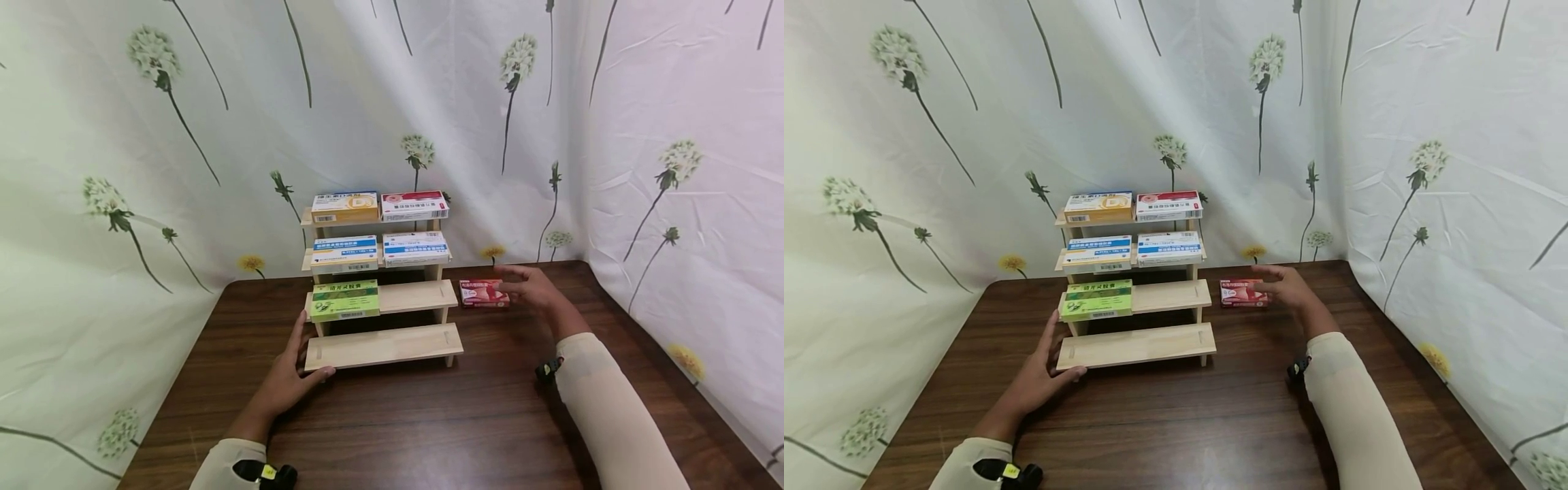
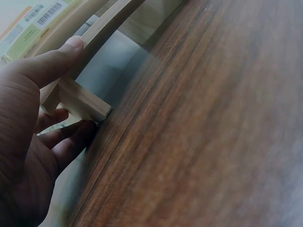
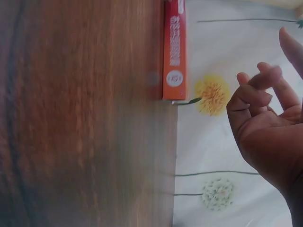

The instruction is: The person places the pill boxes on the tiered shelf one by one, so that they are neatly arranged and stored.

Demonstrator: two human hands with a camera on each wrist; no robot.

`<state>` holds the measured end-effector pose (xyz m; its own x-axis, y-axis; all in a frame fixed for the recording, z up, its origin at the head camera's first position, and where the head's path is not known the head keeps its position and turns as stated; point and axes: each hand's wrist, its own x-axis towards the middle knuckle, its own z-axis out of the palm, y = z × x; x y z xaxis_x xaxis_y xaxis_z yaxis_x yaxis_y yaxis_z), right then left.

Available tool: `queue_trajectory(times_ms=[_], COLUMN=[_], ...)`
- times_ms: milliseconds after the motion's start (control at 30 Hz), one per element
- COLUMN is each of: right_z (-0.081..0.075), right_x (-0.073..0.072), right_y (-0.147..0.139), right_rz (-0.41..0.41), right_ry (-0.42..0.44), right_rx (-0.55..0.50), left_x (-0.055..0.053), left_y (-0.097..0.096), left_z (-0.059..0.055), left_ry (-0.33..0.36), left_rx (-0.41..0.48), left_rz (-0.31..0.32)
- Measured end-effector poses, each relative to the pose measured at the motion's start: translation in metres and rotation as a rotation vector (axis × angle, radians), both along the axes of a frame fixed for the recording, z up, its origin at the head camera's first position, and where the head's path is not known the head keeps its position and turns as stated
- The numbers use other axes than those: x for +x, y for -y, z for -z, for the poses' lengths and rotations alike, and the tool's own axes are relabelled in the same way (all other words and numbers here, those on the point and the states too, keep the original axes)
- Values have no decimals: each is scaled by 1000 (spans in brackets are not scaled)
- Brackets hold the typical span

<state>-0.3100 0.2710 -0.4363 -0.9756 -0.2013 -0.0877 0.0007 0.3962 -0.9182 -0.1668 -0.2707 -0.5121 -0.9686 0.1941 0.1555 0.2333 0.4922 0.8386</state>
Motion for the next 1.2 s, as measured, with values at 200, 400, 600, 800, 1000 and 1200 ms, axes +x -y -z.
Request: queue_trajectory(times_ms=[200,400,600,800,1000,1200], right_z=[4,8,13,23,28,32], right_x=[-11,-16,-17,-22,-25,-29], right_y=[-4,-6,-10,-18,-21,-19], right_rz=[-6,-13,-29,-24,-75,-147], right_ry=[61,79,19,-55,-52,-21], right_rx=[69,138,251,310,357,338], left_x=[0,1,0,0,0,0], left_y=[-1,-1,0,0,0,0], left_z=[0,-1,0,1,2,2], left_ry=[-4,-4,-7,-12,-22,-18], left_rx=[4,8,4,2,9,14], left_rz=[3,3,4,4,10,3])
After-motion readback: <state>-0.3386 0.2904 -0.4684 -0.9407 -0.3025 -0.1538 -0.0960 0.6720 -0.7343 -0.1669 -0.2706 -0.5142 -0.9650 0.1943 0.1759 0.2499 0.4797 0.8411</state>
